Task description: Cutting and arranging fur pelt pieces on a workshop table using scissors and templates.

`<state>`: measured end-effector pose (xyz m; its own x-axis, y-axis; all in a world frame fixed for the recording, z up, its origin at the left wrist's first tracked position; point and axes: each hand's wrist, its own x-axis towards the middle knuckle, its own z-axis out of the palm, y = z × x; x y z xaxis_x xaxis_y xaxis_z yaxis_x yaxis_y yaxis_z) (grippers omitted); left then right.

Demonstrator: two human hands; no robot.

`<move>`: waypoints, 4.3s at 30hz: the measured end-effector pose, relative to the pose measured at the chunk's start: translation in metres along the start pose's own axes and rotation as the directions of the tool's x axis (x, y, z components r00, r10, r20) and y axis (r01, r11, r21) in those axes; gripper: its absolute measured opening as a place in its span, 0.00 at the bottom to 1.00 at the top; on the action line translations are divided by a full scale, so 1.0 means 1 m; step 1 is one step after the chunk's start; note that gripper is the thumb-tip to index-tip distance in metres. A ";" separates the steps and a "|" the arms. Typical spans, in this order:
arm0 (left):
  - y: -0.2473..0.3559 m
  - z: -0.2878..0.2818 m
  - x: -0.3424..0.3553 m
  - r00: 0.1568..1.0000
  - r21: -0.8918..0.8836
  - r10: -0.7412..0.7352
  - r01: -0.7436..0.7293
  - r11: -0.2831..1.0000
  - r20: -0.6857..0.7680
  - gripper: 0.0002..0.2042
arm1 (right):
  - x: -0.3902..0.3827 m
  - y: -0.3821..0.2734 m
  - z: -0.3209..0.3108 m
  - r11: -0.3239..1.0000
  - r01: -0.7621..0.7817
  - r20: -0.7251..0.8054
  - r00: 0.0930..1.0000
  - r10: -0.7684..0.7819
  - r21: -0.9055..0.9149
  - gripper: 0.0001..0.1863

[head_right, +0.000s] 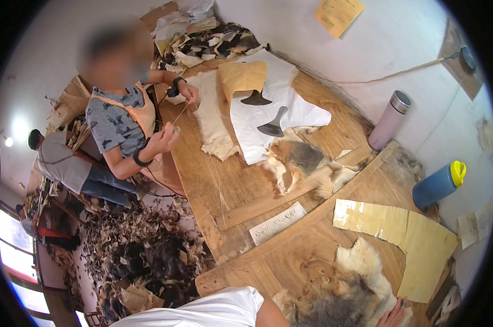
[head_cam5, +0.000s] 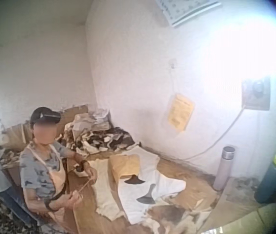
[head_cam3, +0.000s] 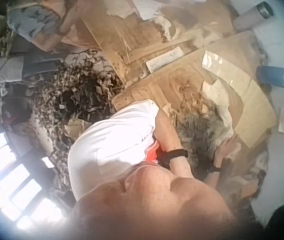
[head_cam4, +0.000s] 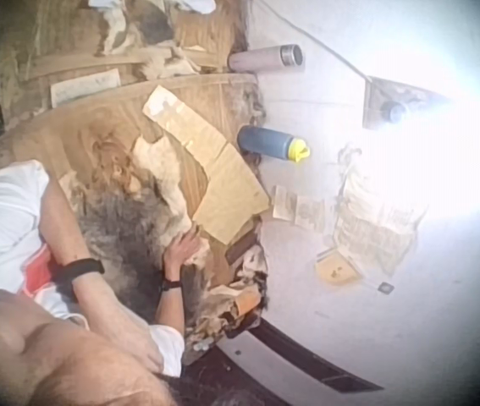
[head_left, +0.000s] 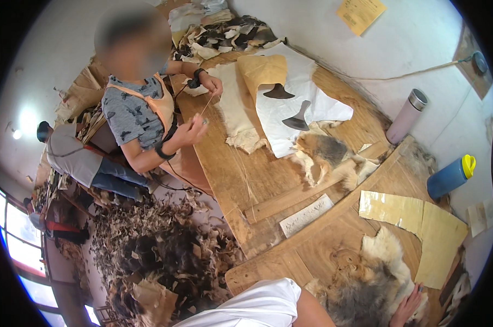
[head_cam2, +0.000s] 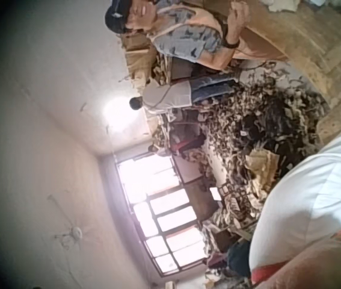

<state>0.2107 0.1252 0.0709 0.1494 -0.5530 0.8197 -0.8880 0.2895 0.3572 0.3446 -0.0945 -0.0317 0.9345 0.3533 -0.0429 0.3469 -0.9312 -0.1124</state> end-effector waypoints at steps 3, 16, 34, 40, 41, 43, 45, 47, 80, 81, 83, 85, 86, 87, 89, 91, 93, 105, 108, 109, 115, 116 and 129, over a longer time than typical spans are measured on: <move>0.000 0.012 -0.001 1.000 0.034 0.000 0.000 0.999 0.005 0.14 | 0.002 0.001 0.001 1.000 -0.003 0.002 1.000 0.003 -0.006 0.30; 0.020 0.083 0.011 0.997 0.185 0.058 -0.065 0.981 0.043 0.14 | -0.010 0.041 0.038 0.989 0.072 -0.108 0.990 -0.087 -0.133 0.35; -0.022 -0.012 -0.084 0.512 0.557 -0.725 0.469 0.685 0.461 0.39 | -0.162 -0.066 -0.095 0.993 -0.098 0.529 0.847 0.048 0.067 0.23; -0.012 -0.011 -0.102 0.138 0.556 -0.781 0.628 0.544 0.609 0.22 | -0.170 -0.045 -0.075 0.950 -0.275 -0.212 0.930 0.302 0.146 0.32; -0.011 -0.011 -0.102 0.210 0.509 -0.781 0.655 0.559 0.588 0.21 | -0.175 -0.037 -0.070 0.930 -0.314 -0.061 0.942 0.330 0.190 0.35; -0.009 -0.009 -0.114 0.379 0.406 -0.781 0.693 0.595 0.496 0.21 | -0.178 -0.043 -0.068 0.927 -0.348 0.098 0.937 0.337 0.143 0.36; -0.010 -0.014 -0.109 0.351 0.465 -0.796 0.667 0.582 0.493 0.21 | -0.163 -0.046 -0.077 0.941 -0.336 0.333 0.892 0.306 0.036 0.27; -0.009 -0.021 -0.095 0.292 0.546 -0.805 0.611 0.573 0.517 0.17 | -0.154 -0.031 -0.065 0.960 -0.279 0.378 0.891 0.250 0.022 0.20; -0.097 -0.164 -0.102 0.360 0.404 -0.919 0.873 0.272 -0.159 0.12 | -0.114 -0.012 -0.047 0.103 -0.642 0.587 0.745 0.317 0.760 0.22; -0.097 -0.166 -0.098 0.347 0.468 -0.926 0.850 0.243 -0.150 0.14 | -0.101 -0.007 -0.048 0.089 -0.551 0.494 0.799 0.342 0.830 0.18; -0.099 -0.163 -0.098 0.427 0.501 -0.886 0.816 0.289 -0.183 0.17 | -0.066 0.008 -0.065 -0.424 -0.194 0.300 0.933 0.199 0.884 0.24; -0.082 -0.159 -0.100 0.664 0.719 -0.702 0.618 0.318 -0.260 0.29 | -0.057 0.010 -0.109 -0.408 0.086 0.035 0.959 0.281 0.909 0.30; -0.067 -0.151 -0.093 0.665 0.723 -0.702 0.613 0.318 -0.255 0.29 | -0.067 0.012 -0.107 -0.413 0.091 0.033 0.959 0.282 0.906 0.30; -0.047 -0.143 -0.082 0.632 0.743 -0.740 0.605 0.286 -0.229 0.31 | -0.078 0.021 -0.104 0.122 0.004 -0.042 0.949 0.312 0.992 0.32; -0.018 -0.120 -0.077 0.566 0.678 -0.813 0.651 0.341 -0.135 0.35 | -0.107 0.032 -0.091 0.800 -0.205 -0.098 0.945 0.312 0.564 0.37; 0.001 -0.097 -0.092 0.558 0.569 -0.828 0.700 0.431 -0.059 0.37 | -0.165 0.019 -0.058 0.914 -0.321 -0.007 0.943 0.333 0.247 0.40; 0.017 -0.079 -0.117 0.403 0.600 -0.902 0.688 0.409 0.153 0.38 | -0.228 -0.002 -0.029 0.926 -0.367 0.111 0.928 0.356 0.092 0.41; 0.043 -0.081 -0.171 0.458 0.589 -0.888 0.704 0.397 0.051 0.36 | -0.433 0.068 -0.011 0.290 -0.957 -0.045 0.289 0.956 0.019 0.31; 0.067 -0.076 -0.143 0.559 0.578 -0.825 0.702 0.416 -0.085 0.24 | -0.447 0.107 -0.014 0.150 -0.936 -0.065 0.136 0.989 0.319 0.29; 0.073 -0.078 -0.147 0.461 0.522 -0.886 0.769 0.370 -0.051 0.29 | -0.453 0.124 -0.009 0.229 -0.934 -0.187 0.181 0.965 0.273 0.27; 0.122 -0.038 -0.076 -0.028 -0.105 -0.957 0.994 0.003 -0.289 0.29 | -0.467 0.182 -0.023 0.031 -0.969 -0.140 -0.003 0.990 0.245 0.50; 0.125 -0.032 -0.092 -0.040 -0.096 -0.951 0.995 -0.011 -0.306 0.29 | -0.470 0.189 -0.020 0.043 -0.955 -0.100 0.014 0.995 0.293 0.54; 0.108 0.056 -0.150 -0.461 -0.879 -0.806 0.455 0.144 -0.370 0.18 | -0.497 0.240 -0.010 0.144 -0.667 -0.016 0.195 0.981 0.731 0.36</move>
<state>0.0684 0.1956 -0.0382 0.8082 0.3109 -0.5001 0.3226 0.4768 0.8177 -0.0363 -0.4942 -0.0276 0.5239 -0.8455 -0.1032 -0.6317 -0.3044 -0.7130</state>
